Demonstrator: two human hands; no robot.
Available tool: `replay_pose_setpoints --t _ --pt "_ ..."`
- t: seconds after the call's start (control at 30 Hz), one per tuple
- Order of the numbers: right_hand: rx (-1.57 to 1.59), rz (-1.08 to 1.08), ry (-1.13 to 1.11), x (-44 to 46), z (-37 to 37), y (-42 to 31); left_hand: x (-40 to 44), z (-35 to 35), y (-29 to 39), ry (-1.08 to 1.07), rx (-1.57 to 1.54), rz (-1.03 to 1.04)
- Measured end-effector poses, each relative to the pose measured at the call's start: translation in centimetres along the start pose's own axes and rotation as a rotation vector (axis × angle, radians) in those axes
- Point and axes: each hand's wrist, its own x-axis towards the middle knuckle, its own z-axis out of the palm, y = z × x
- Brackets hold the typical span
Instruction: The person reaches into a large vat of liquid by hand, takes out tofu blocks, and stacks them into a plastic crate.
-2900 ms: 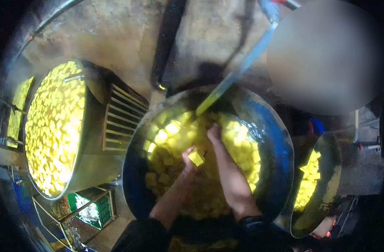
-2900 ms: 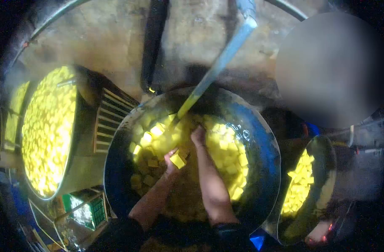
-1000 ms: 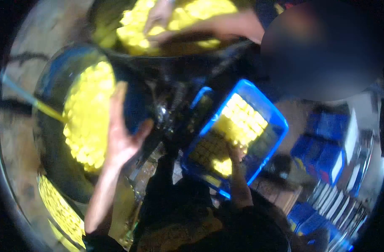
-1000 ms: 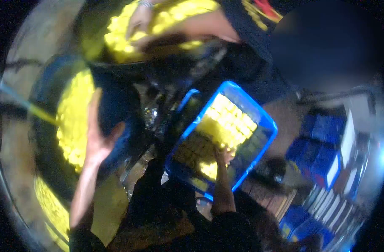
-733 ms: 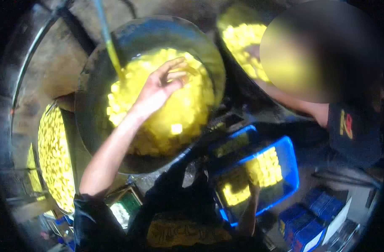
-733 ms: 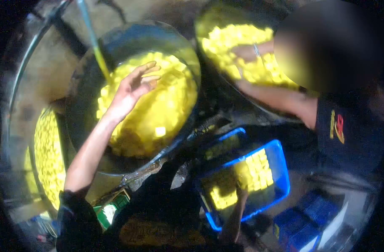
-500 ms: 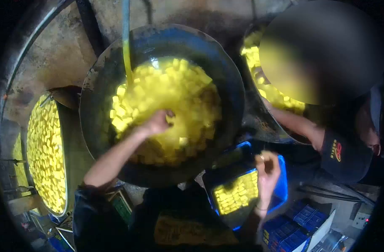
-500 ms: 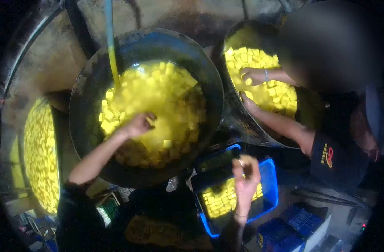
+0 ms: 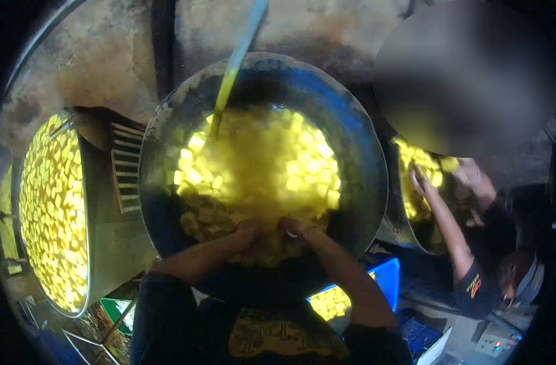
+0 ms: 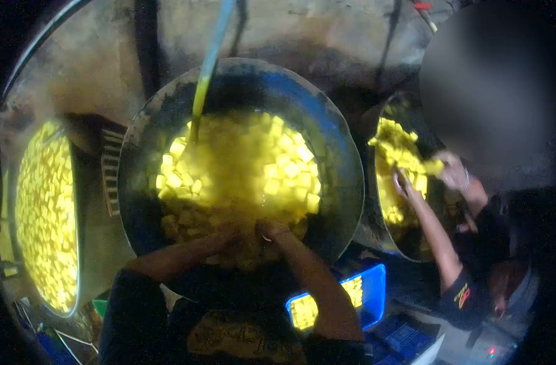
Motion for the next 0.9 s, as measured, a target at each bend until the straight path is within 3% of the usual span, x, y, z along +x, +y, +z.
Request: replay_pose_setpoints --t 0.03,0.07,0.1,0.17,0.2,0.27,0.3,0.37,0.4,0.43,0.47,0.5,0.57,0.6,0.63,0.67,0.73,0.77,0.8,0.87,0.9 --pt "-0.031 -0.026 -0.117 0.7 0.1 0.6 0.1 -1.3 0.0 -0.294 0.667 0.154" --pt "-0.054 -0.042 -0.18 0.5 -0.7 1.1 0.7 -0.8 -1.6 -0.286 0.652 0.144" --pt "-0.075 -0.059 -0.243 0.3 -1.7 1.5 1.9 0.5 -4.3 -0.049 0.385 0.208" --pt "0.826 0.144 0.23 -2.3 -5.3 2.8 3.3 -0.6 -5.2 0.197 0.113 0.258" --pt "0.808 0.123 0.223 -0.2 -6.8 5.0 4.9 -3.8 -4.2 0.246 0.025 0.208" --pt "0.554 -0.203 0.287 6.8 -6.3 10.4 7.2 -5.2 -5.0 0.285 -0.054 0.16" --pt "0.454 -0.295 0.353 9.9 -7.0 12.3 9.7 -4.0 -7.0 0.357 -0.278 0.151" --pt "-0.219 -0.24 0.747 10.4 -10.7 9.6 11.2 -3.9 -8.1 0.435 -0.498 0.132" --pt "-0.219 -0.25 0.754 10.0 -12.9 6.8 11.2 -4.7 -7.6 0.395 -0.132 0.131" --pt "-0.325 -0.12 0.735 9.6 -14.8 4.3 11.3 -5.1 -7.4 0.342 0.231 0.126" --pt "-0.328 -0.07 0.886 10.9 -14.7 3.2 12.6 -3.9 -8.7 0.346 0.235 0.12" --pt "-0.319 -0.018 1.035 12.1 -14.5 2.2 14.5 -1.7 -11.1 0.36 -0.165 0.127" --pt "-0.214 0.011 0.96 14.4 -13.3 2.7 15.4 -1.7 -12.5 0.371 -0.559 0.125" --pt "-0.115 0.043 0.88 14.7 -13.9 2.3 14.7 -3.5 -11.7 0.316 -0.356 0.14" --pt "-0.096 0.083 0.666 14.8 -14.8 2.6 13.8 -5.2 -11.0 0.258 -0.156 0.152" --pt "-0.097 0.078 0.665 14.9 -14.8 3.3 12.3 -7.2 -9.9 0.26 -0.156 0.148" --pt "0.431 -0.138 0.829 14.5 -14.4 5.6 9.9 -10.1 -7.8 0.283 -0.299 -0.069" --pt "0.692 -0.119 0.71 13.9 -14.4 7.0 9.6 -10.2 -8.2 0.287 -0.301 -0.063" --pt "0.949 -0.072 0.607 12.7 -14.8 7.9 9.3 -10.2 -8.7 0.33 -0.899 0.11" --pt "1.518 -0.324 0.367 9.4 -16.1 8.5 9.9 -9.5 -8.8 0.341 -1.501 0.309" --pt "1.37 -0.193 0.406 6.5 -17.7 6.6 10.6 -8.8 -8.2 0.457 -1.629 0.165"
